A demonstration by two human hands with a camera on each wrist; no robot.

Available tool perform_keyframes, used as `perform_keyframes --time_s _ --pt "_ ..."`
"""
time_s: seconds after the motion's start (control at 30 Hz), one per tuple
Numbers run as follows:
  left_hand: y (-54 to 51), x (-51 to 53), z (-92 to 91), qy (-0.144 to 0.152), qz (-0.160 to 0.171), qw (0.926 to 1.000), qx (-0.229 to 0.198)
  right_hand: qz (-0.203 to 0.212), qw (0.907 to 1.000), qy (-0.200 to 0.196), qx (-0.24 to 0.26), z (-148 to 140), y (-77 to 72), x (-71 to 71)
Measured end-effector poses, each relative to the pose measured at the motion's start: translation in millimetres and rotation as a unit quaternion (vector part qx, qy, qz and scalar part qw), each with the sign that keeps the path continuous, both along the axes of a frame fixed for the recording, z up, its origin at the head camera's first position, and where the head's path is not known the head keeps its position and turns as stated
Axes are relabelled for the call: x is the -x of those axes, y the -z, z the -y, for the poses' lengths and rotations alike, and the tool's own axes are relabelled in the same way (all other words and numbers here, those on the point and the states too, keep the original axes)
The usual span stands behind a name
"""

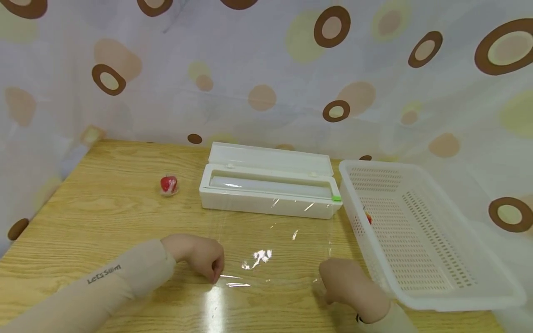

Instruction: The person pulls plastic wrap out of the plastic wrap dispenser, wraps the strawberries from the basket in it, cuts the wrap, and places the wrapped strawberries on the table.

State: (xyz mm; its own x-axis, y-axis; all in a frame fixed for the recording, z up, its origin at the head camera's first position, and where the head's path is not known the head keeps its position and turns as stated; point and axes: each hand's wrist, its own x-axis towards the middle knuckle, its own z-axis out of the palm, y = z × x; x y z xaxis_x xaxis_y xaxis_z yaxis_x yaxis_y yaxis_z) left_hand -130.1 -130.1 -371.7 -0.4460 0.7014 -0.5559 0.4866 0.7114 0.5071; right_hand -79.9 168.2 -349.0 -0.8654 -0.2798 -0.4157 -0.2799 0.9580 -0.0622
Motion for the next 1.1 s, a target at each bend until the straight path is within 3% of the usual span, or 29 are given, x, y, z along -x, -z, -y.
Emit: perform_keyframes --time_s 0.27,0.43,0.53,0.67,0.77,0.9,1.1 --pt "6.6 -2.1 5.2 0.004 -0.007 0.9999 -0.006 -0.091 0.9947 -0.017 -0.043 -16 -77.9 -0.2" --pt "5.8 -2.1 5.4 -0.003 -0.009 0.9999 -0.004 -0.112 0.9923 0.02 -0.049 -45 -116.7 27.5" --pt "4.1 -1.8 4.2 0.002 -0.016 0.9999 -0.001 -0.102 0.993 0.041 -0.044 -67 -127.2 54.6" --pt "3.4 -1.0 2.7 0.002 -0.018 0.9998 0.003 -0.086 0.9935 0.064 -0.038 -95 -126.4 91.1" --pt "3.4 -0.5 2.3 0.004 -0.016 0.9998 0.006 -0.044 0.9949 0.09 -0.012 -112 -114.9 113.1" --pt "3.5 0.1 1.0 0.013 -0.015 0.9998 0.004 0.029 0.9912 0.126 0.029 -129 -89.6 135.0" --pt "1.4 0.9 -2.2 0.034 -0.036 0.9988 0.002 0.072 0.9859 0.139 0.06 -135 -46.2 149.9"
